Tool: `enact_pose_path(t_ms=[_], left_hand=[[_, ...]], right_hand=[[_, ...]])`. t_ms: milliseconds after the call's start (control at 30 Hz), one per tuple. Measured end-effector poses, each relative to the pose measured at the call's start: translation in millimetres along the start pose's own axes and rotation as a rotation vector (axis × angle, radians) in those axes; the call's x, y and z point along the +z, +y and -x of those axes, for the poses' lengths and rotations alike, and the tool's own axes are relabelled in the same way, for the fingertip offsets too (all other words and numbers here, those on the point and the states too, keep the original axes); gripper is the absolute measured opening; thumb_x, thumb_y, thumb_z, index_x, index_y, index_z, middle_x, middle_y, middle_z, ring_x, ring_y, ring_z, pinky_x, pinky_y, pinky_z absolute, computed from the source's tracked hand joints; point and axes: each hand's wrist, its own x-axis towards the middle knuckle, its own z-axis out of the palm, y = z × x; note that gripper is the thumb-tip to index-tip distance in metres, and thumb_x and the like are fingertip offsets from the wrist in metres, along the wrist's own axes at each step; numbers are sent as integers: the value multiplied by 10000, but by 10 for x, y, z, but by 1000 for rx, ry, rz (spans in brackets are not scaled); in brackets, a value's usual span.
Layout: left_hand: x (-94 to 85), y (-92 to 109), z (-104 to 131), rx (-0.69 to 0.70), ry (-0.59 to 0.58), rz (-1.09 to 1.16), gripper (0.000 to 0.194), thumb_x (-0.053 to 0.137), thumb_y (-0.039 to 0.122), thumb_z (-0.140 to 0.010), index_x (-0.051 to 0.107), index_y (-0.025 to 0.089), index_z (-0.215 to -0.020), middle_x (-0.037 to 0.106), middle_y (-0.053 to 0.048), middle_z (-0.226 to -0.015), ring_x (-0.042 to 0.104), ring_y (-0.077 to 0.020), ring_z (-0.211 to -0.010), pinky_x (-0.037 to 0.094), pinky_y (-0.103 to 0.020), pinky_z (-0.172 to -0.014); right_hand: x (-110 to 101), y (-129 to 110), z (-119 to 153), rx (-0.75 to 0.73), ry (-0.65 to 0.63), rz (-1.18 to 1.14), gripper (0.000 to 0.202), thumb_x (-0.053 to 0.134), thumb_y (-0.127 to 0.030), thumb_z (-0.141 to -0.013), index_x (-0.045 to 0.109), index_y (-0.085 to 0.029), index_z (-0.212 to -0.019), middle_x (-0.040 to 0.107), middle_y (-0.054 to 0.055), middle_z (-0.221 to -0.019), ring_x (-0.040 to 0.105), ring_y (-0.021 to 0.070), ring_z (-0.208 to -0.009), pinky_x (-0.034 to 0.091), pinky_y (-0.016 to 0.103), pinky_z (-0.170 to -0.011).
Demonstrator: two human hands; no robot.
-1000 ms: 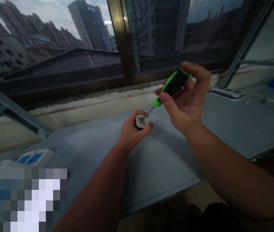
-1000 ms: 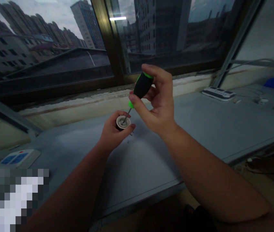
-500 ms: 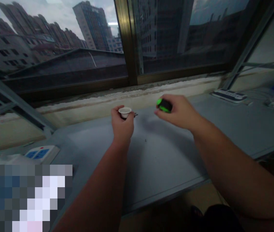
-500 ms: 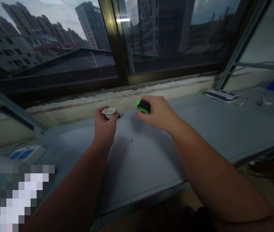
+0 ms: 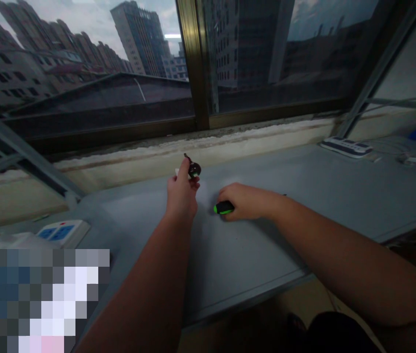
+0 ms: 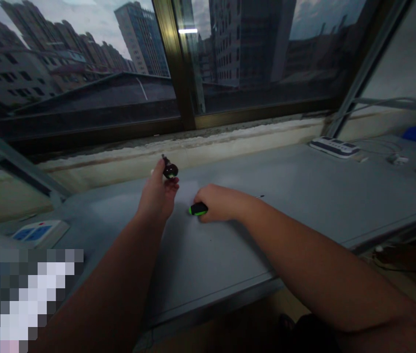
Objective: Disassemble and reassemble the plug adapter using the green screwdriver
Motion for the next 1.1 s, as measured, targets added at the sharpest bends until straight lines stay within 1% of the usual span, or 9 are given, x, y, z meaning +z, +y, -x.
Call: enact_pose_path(t_ms=[167,333,467,567,700,833,933,1033,1100], left_hand=[[-7,34,-5,-133,-171,94,444,736,608,-807,547,215,-894,553,19,-691,512,-86,-545,386,-220,-497],[29,102,77,-285,-278,190,291,693,444,-859,531,201,-863,543,14,-675,461,-77,-506,310,-203,-441],[61,124,131,-322,-266,197,188,690,266,-788,570,182,-906,561,-3,-701,508,-95,-544,363,-211,-465],[78,127,173,-306,-300,152,335,683,209,-713,604,184,-1038,634,-39,-846,614,-134,-651,473,-240,-561],[78,70,191,-206,-337,9,504,704,184,-654,612,208,-1149,663,-68,-1004,687,-188,-813,556,-313,-709],[28,-43,148,121,-348,-227,457,797,165,-615,630,199,-1039,645,-26,-963,643,-131,-787,503,-238,-709],[-13,-92,126,299,-484,-462,399,795,140,-652,591,194,-991,664,-45,-1063,673,-132,-857,502,-249,-789],[-25,-96,126,416,-565,-528,307,752,116,-682,528,187,-880,646,-86,-1210,679,-153,-997,502,-289,-901],[-27,-89,131,416,-572,-540,317,739,104,-677,522,193,-890,654,-77,-1169,667,-152,-982,505,-296,-891]], right_hand=[[33,-3,-28,-18,5,27,142,666,-204,-802,763,-140,-884,739,61,-786,608,156,-685,364,263,-625],[28,-31,-18,26,22,49,119,683,-210,-789,747,-152,-869,741,70,-792,627,165,-700,355,264,-623],[13,-22,-8,45,39,81,144,680,-188,-779,745,-159,-904,759,80,-865,659,188,-769,366,269,-653],[-14,32,1,98,32,92,191,677,-188,-778,748,-167,-955,768,84,-914,667,205,-806,379,273,-670],[-56,133,12,143,36,77,263,672,-163,-772,745,-172,-1024,782,94,-1004,694,236,-891,396,279,-695],[-84,188,9,207,61,126,280,650,-144,-773,746,-174,-1034,783,115,-1033,702,255,-910,403,293,-702],[-88,205,-1,217,70,163,310,641,-147,-774,742,-181,-1066,778,131,-1079,704,277,-950,415,306,-730],[-79,224,-13,214,75,168,330,632,-146,-769,734,-184,-1081,777,141,-1108,711,298,-985,412,316,-737],[-75,234,-17,219,87,158,328,635,-143,-756,733,-185,-1066,780,139,-1098,712,297,-984,403,314,-728]])
